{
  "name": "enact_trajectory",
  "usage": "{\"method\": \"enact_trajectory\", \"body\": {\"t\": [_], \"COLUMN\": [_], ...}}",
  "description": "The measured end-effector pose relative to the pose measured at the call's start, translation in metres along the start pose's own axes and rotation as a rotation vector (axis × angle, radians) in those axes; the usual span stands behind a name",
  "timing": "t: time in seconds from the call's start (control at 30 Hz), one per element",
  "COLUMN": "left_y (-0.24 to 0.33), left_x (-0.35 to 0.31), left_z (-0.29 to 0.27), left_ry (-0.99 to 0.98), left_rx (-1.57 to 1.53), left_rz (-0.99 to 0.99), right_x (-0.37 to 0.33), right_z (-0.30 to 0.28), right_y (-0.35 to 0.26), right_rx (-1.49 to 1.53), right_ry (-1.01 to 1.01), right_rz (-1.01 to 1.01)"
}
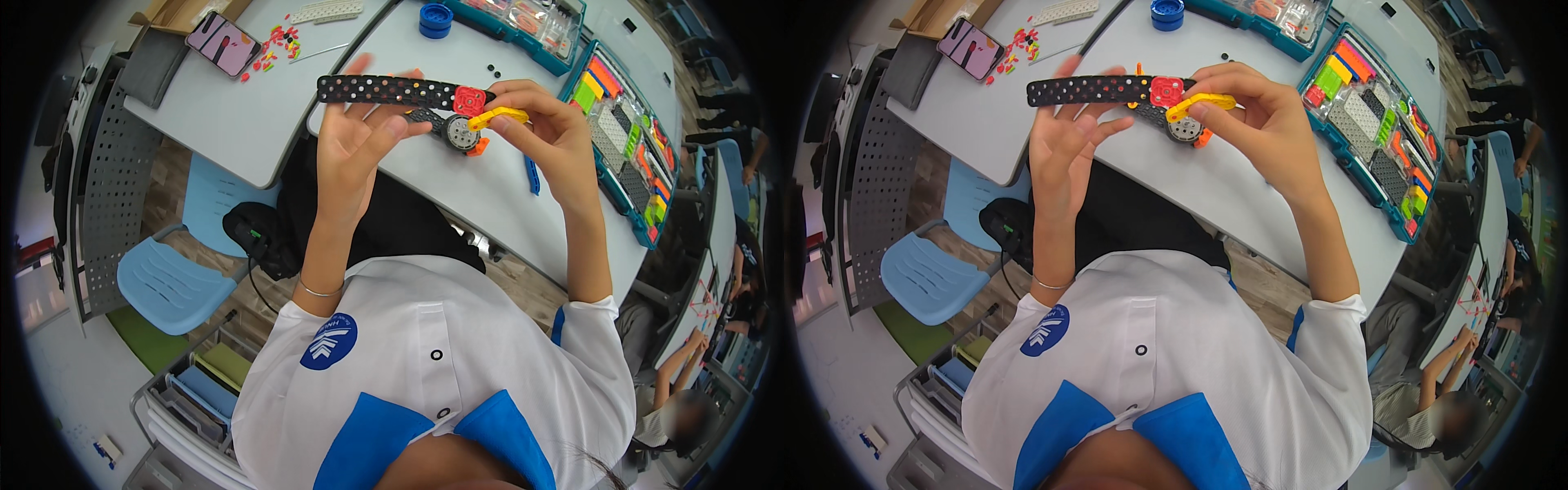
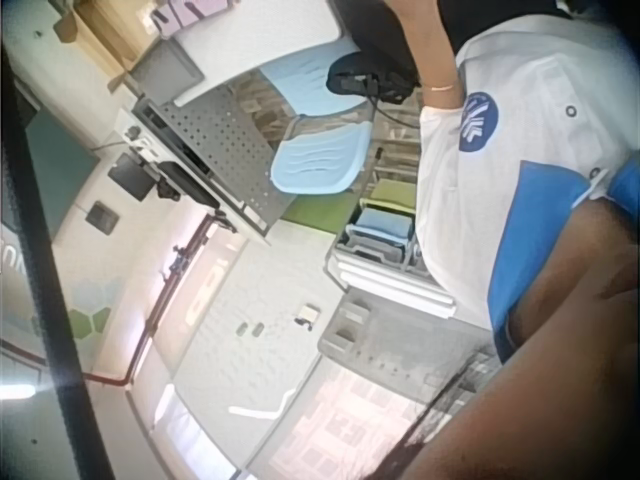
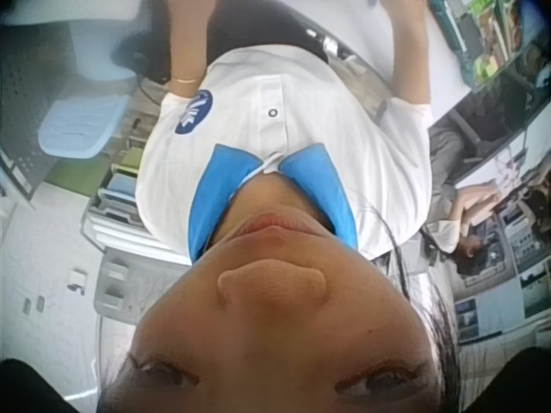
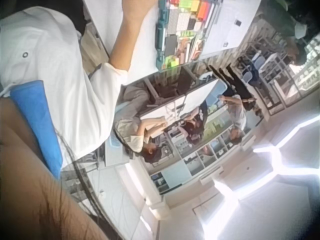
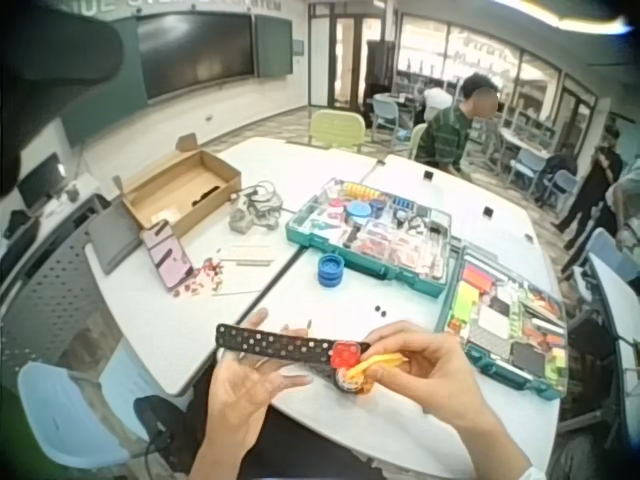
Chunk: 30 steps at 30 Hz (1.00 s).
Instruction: The person assembles a toy robot using colorful plastic pieces and a black perforated strip. They connect red, yellow, and orange components to the strip, then attach a blue circular piece to the end.
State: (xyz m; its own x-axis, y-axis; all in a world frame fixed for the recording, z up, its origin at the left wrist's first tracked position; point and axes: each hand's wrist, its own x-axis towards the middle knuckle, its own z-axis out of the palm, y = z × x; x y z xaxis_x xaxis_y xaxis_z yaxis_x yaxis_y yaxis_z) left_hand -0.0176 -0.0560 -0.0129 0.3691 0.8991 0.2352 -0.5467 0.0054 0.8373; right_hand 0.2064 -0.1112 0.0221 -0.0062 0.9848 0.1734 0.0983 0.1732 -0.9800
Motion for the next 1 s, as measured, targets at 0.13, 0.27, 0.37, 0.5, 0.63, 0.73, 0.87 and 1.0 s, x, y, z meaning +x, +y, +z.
{"method": "enact_trajectory", "body": {"t": [0.13,0.27,0.37,0.5,0.63,0.73,0.87,1.0], "left_y": [-0.003,-0.005,-0.006,-0.021,-0.03,-0.03,-0.028,-0.027], "left_x": [0.002,0.003,0.002,0.007,0.006,0.007,0.006,0.006], "left_z": [0.003,0.004,0.003,-0.006,-0.003,0.004,0.008,0.013], "left_ry": [0.088,0.147,0.178,0.189,0.216,0.202,0.21,0.219], "left_rx": [0.039,0.01,0.007,-0.106,-0.027,0.012,0.09,0.169], "left_rz": [-0.096,-0.085,-0.067,-0.116,-0.141,-0.111,-0.095,-0.05], "right_x": [-0.002,0.002,0.004,0.006,0.019,0.033,0.043,0.042], "right_z": [0.002,-0.004,-0.016,-0.018,-0.008,-0.004,0.001,0.003], "right_y": [0.0,-0.003,-0.019,-0.03,-0.024,-0.013,0.001,0.003], "right_rx": [-0.039,-0.125,-0.131,-0.148,-0.254,-0.346,-0.359,-0.364], "right_ry": [-0.047,-0.036,-0.027,0.012,-0.035,-0.113,-0.22,-0.238], "right_rz": [0.011,-0.081,-0.05,-0.064,-0.112,-0.117,-0.105,-0.067]}}
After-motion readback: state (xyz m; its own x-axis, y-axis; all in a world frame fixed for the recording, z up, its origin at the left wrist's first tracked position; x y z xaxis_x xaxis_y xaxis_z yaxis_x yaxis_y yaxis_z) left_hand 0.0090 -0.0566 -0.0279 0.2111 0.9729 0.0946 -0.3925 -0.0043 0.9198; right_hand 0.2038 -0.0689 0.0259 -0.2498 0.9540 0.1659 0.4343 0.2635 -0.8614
